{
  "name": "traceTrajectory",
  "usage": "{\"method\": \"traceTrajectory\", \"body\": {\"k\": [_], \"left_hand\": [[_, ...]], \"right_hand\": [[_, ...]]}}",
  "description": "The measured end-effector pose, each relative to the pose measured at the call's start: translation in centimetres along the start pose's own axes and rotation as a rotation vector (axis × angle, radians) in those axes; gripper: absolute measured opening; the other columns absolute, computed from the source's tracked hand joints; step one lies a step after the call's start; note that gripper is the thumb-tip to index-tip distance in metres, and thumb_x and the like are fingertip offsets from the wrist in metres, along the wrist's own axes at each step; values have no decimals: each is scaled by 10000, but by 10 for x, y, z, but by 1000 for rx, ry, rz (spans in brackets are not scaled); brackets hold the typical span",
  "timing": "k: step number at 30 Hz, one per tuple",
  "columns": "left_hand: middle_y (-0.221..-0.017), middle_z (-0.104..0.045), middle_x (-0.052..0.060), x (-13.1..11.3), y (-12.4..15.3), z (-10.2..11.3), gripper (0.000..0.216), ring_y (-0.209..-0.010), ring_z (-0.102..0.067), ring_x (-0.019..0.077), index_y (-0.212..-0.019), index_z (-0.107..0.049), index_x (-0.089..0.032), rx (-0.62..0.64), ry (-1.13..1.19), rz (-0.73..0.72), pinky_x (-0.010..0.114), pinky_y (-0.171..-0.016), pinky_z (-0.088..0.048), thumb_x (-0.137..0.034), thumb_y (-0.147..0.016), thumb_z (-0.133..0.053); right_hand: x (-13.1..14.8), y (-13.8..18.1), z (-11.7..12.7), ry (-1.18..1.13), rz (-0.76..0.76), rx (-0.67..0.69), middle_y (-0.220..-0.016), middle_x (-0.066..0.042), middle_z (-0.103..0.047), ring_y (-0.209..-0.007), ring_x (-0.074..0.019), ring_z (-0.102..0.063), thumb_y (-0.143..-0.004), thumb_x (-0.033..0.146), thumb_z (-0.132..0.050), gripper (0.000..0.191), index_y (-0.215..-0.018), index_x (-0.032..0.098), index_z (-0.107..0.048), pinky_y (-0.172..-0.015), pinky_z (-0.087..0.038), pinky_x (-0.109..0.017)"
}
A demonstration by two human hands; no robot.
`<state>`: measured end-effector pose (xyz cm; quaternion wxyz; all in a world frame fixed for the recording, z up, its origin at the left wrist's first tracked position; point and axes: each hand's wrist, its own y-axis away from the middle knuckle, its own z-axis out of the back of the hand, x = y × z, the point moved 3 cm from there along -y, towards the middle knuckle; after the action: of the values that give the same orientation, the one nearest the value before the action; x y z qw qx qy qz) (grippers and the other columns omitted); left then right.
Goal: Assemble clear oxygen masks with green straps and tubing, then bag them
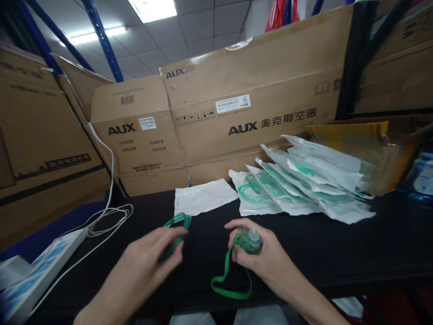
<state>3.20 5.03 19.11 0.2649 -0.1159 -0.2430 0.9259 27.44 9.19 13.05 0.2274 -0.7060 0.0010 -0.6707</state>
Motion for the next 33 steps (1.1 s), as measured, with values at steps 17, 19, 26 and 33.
{"method": "traceTrajectory", "body": {"k": [17, 19, 26, 33], "left_hand": [[-1252, -648, 39, 61, 60, 21, 315, -1157, -628, 191, -1157, -707, -323, 315, 407, 119, 274, -1022, -489, -243, -1045, -423], [-1279, -636, 33, 61, 70, 18, 281, -1157, -631, 194, -1161, -714, -346, 361, 421, 136, 267, -1018, -492, -263, -1028, -482], [-1139, -634, 26, 60, 66, 7, 241, -1025, -643, 166, -1101, -714, -313, 400, 430, 109, 213, -899, -510, -247, -1027, -494], [-1080, -624, 40, 42, 63, 2, 172, -997, -601, 188, -986, -655, -267, 339, 337, 73, 260, -884, -498, -279, -1030, -489]], "right_hand": [[27, 25, -23, 650, 85, 410, -1121, 26, -702, -1057, -184, -653, -821, 219, -759, 310, -1101, 311, -662, -927, -480, -236], [26, 29, -27, 668, 101, 452, -1091, 29, -705, -1027, -169, -665, -840, 196, -742, 284, -1091, 303, -659, -904, -490, -214], [19, 40, -40, 832, 213, 477, -1248, 0, -679, -1165, -213, -650, -760, 92, -811, 553, -1230, 317, -626, -1045, -481, -278], [19, 40, -55, 981, 302, 415, -1124, -38, -695, -1037, -256, -684, -627, -24, -828, 643, -1168, 241, -604, -1036, -501, -421]]}}
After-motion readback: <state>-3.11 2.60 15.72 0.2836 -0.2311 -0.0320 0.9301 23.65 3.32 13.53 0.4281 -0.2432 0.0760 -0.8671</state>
